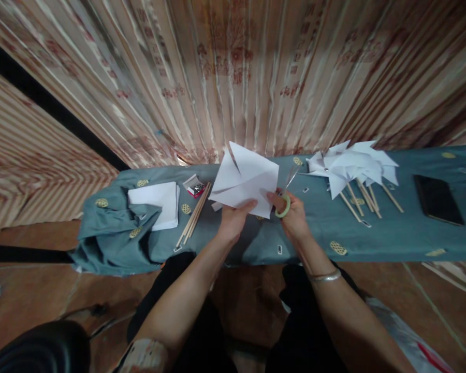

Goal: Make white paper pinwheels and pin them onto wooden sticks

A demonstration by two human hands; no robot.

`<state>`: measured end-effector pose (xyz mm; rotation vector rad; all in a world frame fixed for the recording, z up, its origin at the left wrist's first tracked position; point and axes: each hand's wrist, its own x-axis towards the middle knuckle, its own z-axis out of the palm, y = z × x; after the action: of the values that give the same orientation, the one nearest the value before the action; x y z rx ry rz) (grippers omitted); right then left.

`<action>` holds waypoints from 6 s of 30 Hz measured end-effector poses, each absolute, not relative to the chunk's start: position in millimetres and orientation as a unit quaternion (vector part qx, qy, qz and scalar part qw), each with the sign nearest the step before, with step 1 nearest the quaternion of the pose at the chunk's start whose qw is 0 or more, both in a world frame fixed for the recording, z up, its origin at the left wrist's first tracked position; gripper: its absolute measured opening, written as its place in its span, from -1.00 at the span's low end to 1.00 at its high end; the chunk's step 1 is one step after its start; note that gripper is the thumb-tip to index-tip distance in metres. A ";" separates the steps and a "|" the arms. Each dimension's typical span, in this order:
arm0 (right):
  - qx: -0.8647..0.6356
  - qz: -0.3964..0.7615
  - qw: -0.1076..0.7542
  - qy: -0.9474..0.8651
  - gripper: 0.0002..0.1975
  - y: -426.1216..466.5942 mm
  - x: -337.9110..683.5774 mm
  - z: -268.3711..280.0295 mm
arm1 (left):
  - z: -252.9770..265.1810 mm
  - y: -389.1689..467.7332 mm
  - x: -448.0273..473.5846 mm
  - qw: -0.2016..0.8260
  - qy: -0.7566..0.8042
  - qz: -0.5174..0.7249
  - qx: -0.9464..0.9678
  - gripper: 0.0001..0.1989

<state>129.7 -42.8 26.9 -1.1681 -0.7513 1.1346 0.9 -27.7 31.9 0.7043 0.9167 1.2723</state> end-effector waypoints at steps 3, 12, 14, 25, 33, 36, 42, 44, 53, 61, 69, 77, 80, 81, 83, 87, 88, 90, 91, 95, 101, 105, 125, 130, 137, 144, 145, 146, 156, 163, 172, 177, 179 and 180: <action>-0.541 0.507 0.545 -0.391 -0.45 -52.4 137.7 28.9 | 32.3 -16.0 -9.0 0.605 0.418 0.586 0.340 -0.54; -0.488 0.635 0.341 -0.492 -0.45 -90.9 137.7 22.4 | 37.5 -4.1 -23.2 0.559 0.416 0.619 0.362 -0.52; -0.488 0.636 0.332 -0.497 -0.45 -93.4 137.4 21.2 | 36.9 -6.1 -21.5 0.556 0.416 0.613 0.378 -0.53; -0.491 0.630 0.336 -0.499 -0.49 -93.0 144.1 17.7 | 33.5 -10.9 -14.8 0.553 0.423 0.593 0.404 -0.51; -0.492 0.622 0.342 -0.504 -0.52 -93.0 144.3 19.9 | 36.0 -12.7 -14.8 0.556 0.414 0.582 0.426 -0.56; -0.489 0.625 0.341 -0.505 -0.53 -93.1 144.5 19.1 | 34.7 -13.4 -15.1 0.558 0.412 0.580 0.426 -0.58; -0.502 0.618 0.341 -0.500 -0.50 -93.6 141.7 22.5 | 33.6 -15.1 -16.6 0.560 0.420 0.573 0.427 -0.55; -0.505 0.614 0.341 -0.501 -0.49 -93.4 140.9 24.2 | 32.6 -15.0 -17.2 0.558 0.423 0.572 0.428 -0.56; -0.509 0.621 0.337 -0.492 -0.45 -93.3 142.4 21.5 | 27.7 -11.8 -18.7 0.548 0.428 0.564 0.445 -0.60; -0.518 0.635 0.339 -0.462 -0.45 -93.0 141.1 16.3 | 25.4 -9.0 -19.6 0.541 0.416 0.565 0.462 -0.60; -0.537 0.624 0.335 -0.458 -0.43 -93.0 139.9 14.6 | 28.0 -10.3 -20.0 0.545 0.419 0.567 0.454 -0.61; -0.545 0.622 0.331 -0.454 -0.46 -92.3 140.3 14.5 | 30.9 -10.7 -20.0 0.553 0.408 0.576 0.442 -0.56; -0.544 0.616 0.329 -0.464 -0.48 -93.0 142.0 12.1 | 32.5 -12.4 -18.9 0.561 0.409 0.570 0.440 -0.57; -0.544 0.613 0.330 -0.468 -0.48 -93.1 142.5 11.5 | 32.9 -13.2 -18.3 0.567 0.409 0.567 0.436 -0.58; -0.542 0.611 0.333 -0.472 -0.49 -93.4 143.0 10.5 | 33.1 -14.7 -16.9 0.579 0.407 0.563 0.427 -0.59; -0.535 0.611 0.342 -0.474 -0.49 -93.7 142.8 8.5 | 32.2 -16.1 -14.8 0.585 0.415 0.556 0.420 -0.63; -0.533 0.610 0.344 -0.475 -0.49 -93.7 142.5 8.0 | 32.1 -16.3 -14.6 0.584 0.418 0.554 0.421 -0.64; -0.531 0.608 0.350 -0.475 -0.49 -93.5 141.9 7.1 | 32.0 -16.6 -14.6 0.582 0.421 0.553 0.422 -0.65; -0.531 0.609 0.352 -0.473 -0.49 -93.3 141.6 6.9 | 32.1 -16.7 -14.7 0.582 0.422 0.553 0.422 -0.66; -0.530 0.613 0.357 -0.465 -0.50 -92.4 140.7 7.3 | 32.6 -17.0 -15.2 0.574 0.426 0.553 0.427 -0.67; -0.531 0.614 0.358 -0.461 -0.52 -91.9 139.7 8.7 | 32.3 -16.0 -16.2 0.577 0.413 0.552 0.439 -0.70; -0.535 0.602 0.353 -0.476 -0.52 -91.3 140.8 8.1 | 32.0 -18.2 -16.0 0.576 0.430 0.541 0.437 -0.69; -0.543 0.592 0.358 -0.475 -0.49 -89.3 137.1 12.2 | 34.6 -23.5 -15.6 0.599 0.435 0.525 0.419 -0.70; -0.543 0.587 0.359 -0.480 -0.49 -88.7 138.2 9.1 | 32.6 -26.0 -15.0 0.602 0.445 0.513 0.420 -0.76; -0.546 0.588 0.355 -0.479 -0.49 -88.2 139.2 8.3 | 31.2 -26.9 -15.1 0.605 0.438 0.513 0.423 -0.75; -0.550 0.590 0.368 -0.462 -0.47 -87.0 135.5 9.0 | 30.0 -26.1 -14.9 0.604 0.440 0.517 0.418 -0.71; -0.549 0.593 0.369 -0.459 -0.47 -87.1 135.2 9.4 | 30.2 -26.2 -14.8 0.604 0.441 0.517 0.417 -0.70; -0.548 0.595 0.369 -0.458 -0.47 -87.2 135.1 9.7 | 30.6 -26.4 -14.7 0.605 0.442 0.515 0.416 -0.70; -0.543 0.594 0.366 -0.467 -0.52 -87.7 137.8 10.8 | 28.5 -30.0 -12.5 0.616 0.437 0.502 0.421 -0.78; -0.545 0.586 0.365 -0.475 -0.51 -87.3 136.8 11.9 | 27.6 -30.7 -12.6 0.612 0.440 0.499 0.427 -0.79; -0.554 0.592 0.368 -0.456 -0.49 -86.9 134.6 15.1 | 28.9 -30.9 -12.2 0.616 0.436 0.492 0.434 -0.79; -0.554 0.588 0.366 -0.461 -0.49 -87.1 136.3 13.9 | 29.8 -32.8 -12.1 0.628 0.435 0.479 0.432 -0.83; -0.553 0.584 0.365 -0.469 -0.50 -87.2 137.3 12.4 | 29.3 -33.1 -11.7 0.628 0.437 0.475 0.434 -0.83; -0.553 0.581 0.363 -0.474 -0.51 -87.3 137.8 11.8 | 29.1 -33.1 -11.5 0.629 0.437 0.475 0.434 -0.82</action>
<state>137.8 -87.3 11.8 -1.4229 -1.2189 1.4961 -11.5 -33.1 29.1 0.9938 1.0011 1.0880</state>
